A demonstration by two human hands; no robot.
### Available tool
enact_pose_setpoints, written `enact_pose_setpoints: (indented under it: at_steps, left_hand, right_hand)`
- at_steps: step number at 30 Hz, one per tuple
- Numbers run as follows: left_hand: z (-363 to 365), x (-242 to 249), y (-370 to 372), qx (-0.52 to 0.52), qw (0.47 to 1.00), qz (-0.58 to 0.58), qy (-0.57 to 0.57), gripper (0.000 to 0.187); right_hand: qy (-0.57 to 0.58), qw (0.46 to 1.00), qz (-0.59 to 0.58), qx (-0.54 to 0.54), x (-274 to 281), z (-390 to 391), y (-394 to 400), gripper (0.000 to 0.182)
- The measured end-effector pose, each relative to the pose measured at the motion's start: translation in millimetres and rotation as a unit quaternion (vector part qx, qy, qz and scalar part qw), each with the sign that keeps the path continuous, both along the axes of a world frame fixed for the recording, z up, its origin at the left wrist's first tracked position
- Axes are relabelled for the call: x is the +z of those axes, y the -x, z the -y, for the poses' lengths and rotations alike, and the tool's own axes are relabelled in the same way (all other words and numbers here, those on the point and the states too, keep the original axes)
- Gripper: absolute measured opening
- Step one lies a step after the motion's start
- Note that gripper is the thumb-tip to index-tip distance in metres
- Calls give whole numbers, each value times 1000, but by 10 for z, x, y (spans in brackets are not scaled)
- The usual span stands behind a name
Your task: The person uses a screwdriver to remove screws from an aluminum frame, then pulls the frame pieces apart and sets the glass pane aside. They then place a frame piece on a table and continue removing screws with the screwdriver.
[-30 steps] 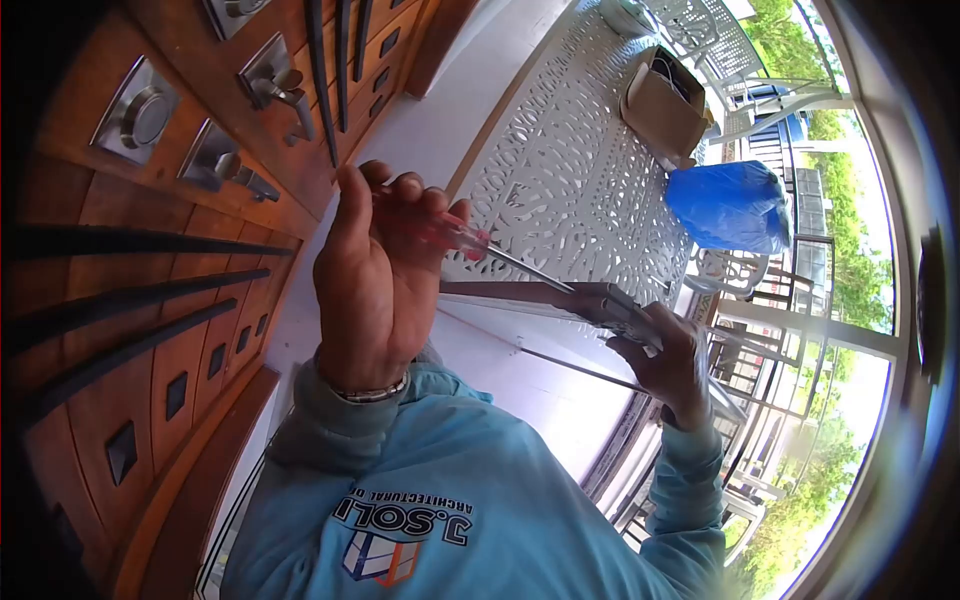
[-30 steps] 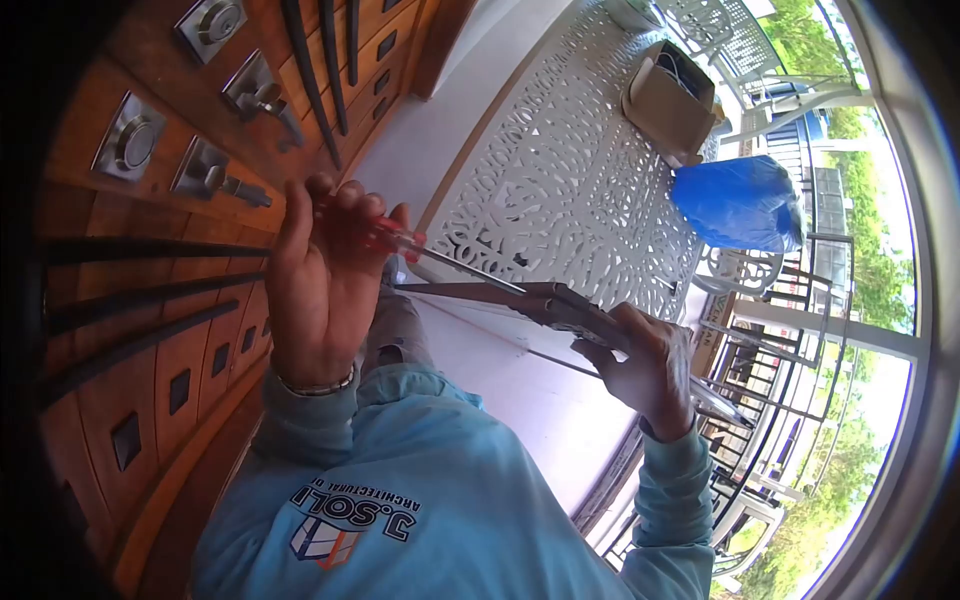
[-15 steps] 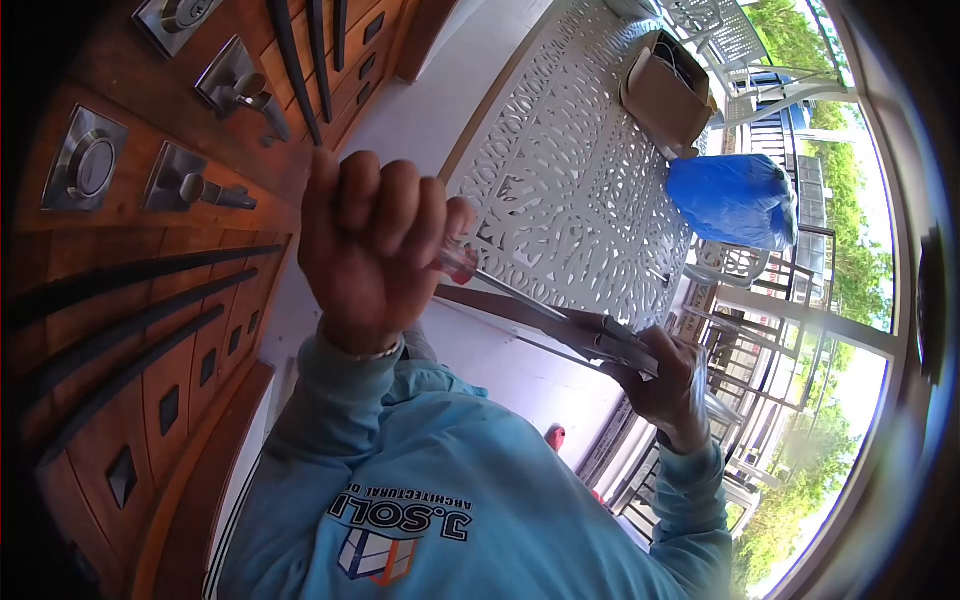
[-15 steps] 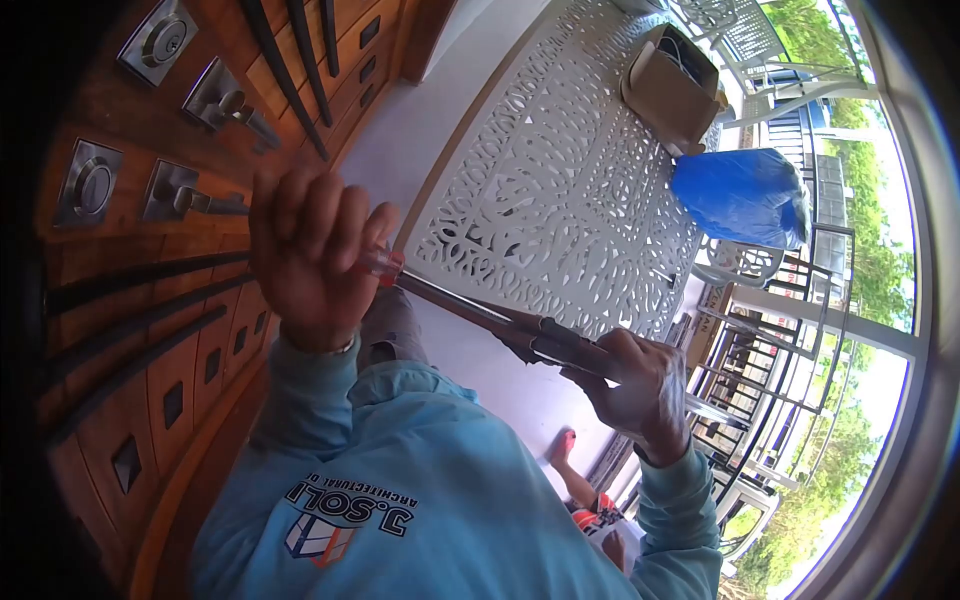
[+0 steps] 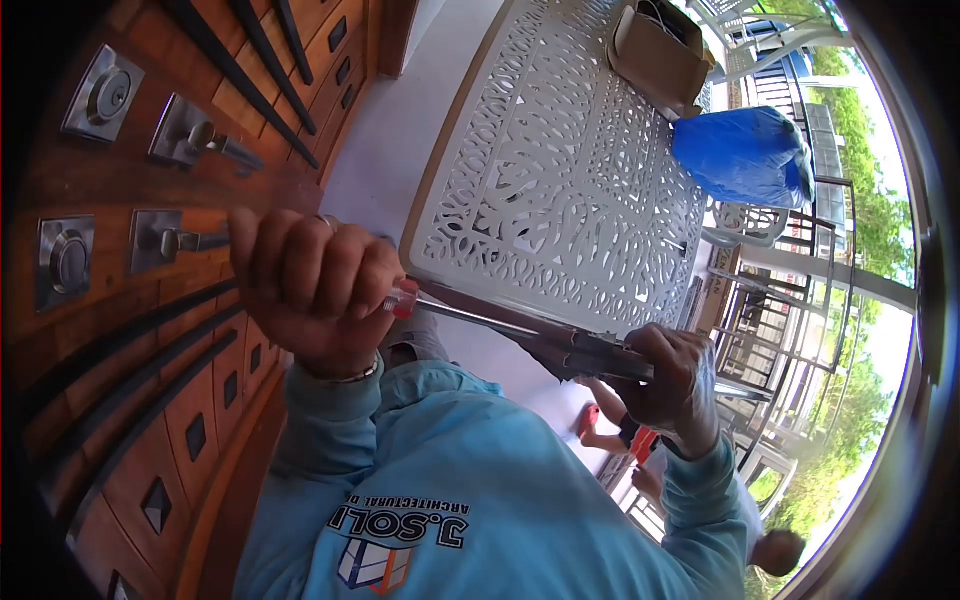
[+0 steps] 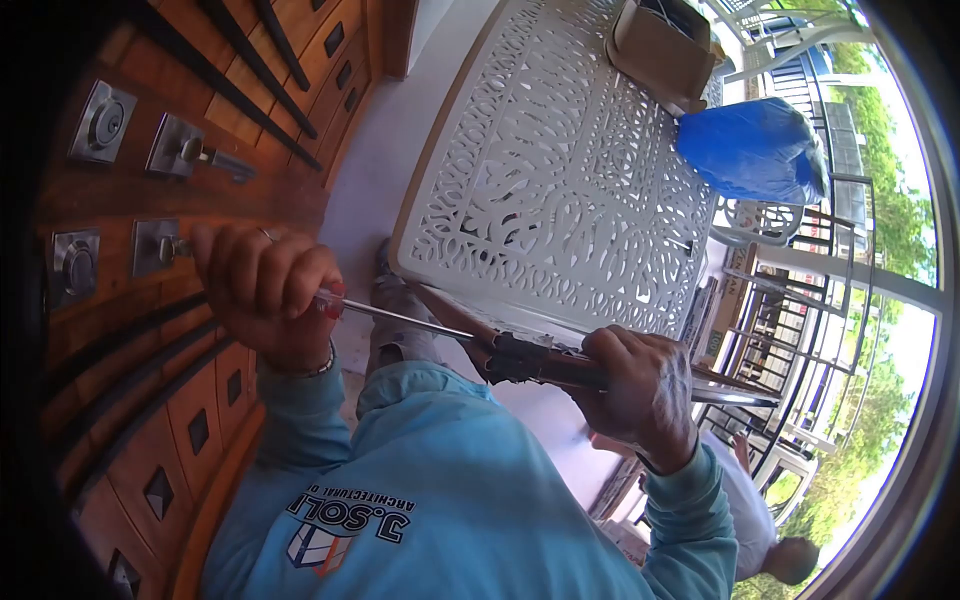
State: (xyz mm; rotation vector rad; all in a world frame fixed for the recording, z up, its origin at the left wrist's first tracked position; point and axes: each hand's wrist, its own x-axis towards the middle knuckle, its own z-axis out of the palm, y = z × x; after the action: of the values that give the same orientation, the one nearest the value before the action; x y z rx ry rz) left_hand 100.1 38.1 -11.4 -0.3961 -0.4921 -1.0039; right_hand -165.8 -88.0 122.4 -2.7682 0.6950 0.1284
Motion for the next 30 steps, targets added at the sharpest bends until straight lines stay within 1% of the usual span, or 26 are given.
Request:
enact_pose_setpoints:
  at_steps: [1,2,4,5,6,7,8,10,12,13,14,15,16,19,20,22,23,25,26,29,30]
  left_hand:
    - [23,-26,-16,-21,999,1,49,40]
    - [-21,-29,2,10,999,-2,-30,39]
    - [-144,93,81,70,980,-4,-185,38]
    - [-226,214,150,85,953,-38,-289,36]
    - [-319,415,230,98,914,-69,-389,35]
    - [-393,587,285,111,862,-97,-484,34]
    - [-430,699,308,126,835,-124,-521,31]
    - [-458,679,314,118,866,-109,-473,30]
    - [-420,594,269,100,901,-101,-410,27]
    - [-324,662,269,129,879,-91,-450,34]
    - [-305,573,203,98,911,-67,-394,38]
    - [-317,457,116,63,937,-44,-340,42]
    - [-251,433,71,47,949,-27,-309,47]
    - [-104,244,-9,-20,982,-33,-186,44]
    - [-141,250,-6,1,964,-25,-265,41]
    - [-236,445,113,53,908,-9,-415,35]
    - [-308,559,145,78,863,12,-499,33]
    - [-392,814,198,128,749,53,-648,30]
    - [-332,941,256,168,696,20,-698,29]
    - [-300,969,266,167,729,-16,-664,30]
    - [-297,931,244,147,762,-19,-630,31]
  right_hand:
    - [-1,1000,0,0,8,-5,-16,34]
    - [-18,1000,-9,-4,12,0,2,35]
    - [-26,999,-20,-14,27,-6,3,35]
    - [-30,999,-25,-21,29,-6,9,35]
    - [-29,999,1,-16,13,-9,10,37]
    - [-22,1000,1,-11,5,-3,9,37]
    - [-17,1000,0,-8,8,-3,13,38]
    - [-15,1000,2,-5,8,1,14,39]
    - [-21,1000,-17,-6,33,1,12,36]
    - [-22,999,-24,-9,55,8,10,35]
    - [-34,999,-40,-11,83,13,5,32]
    - [-30,999,-26,-5,69,17,17,29]
    - [-38,999,-30,-6,73,24,25,27]
    - [-45,999,-15,-6,75,49,45,21]
    - [-46,999,-8,-2,73,52,55,19]
    - [-45,999,-7,0,62,58,76,16]
    - [-44,999,-5,1,54,57,86,14]
    - [-44,999,-1,-1,57,51,90,13]
    - [-42,999,0,-3,57,49,98,13]
    - [-48,999,8,-6,36,51,115,12]
    - [-51,999,6,-4,34,53,117,11]
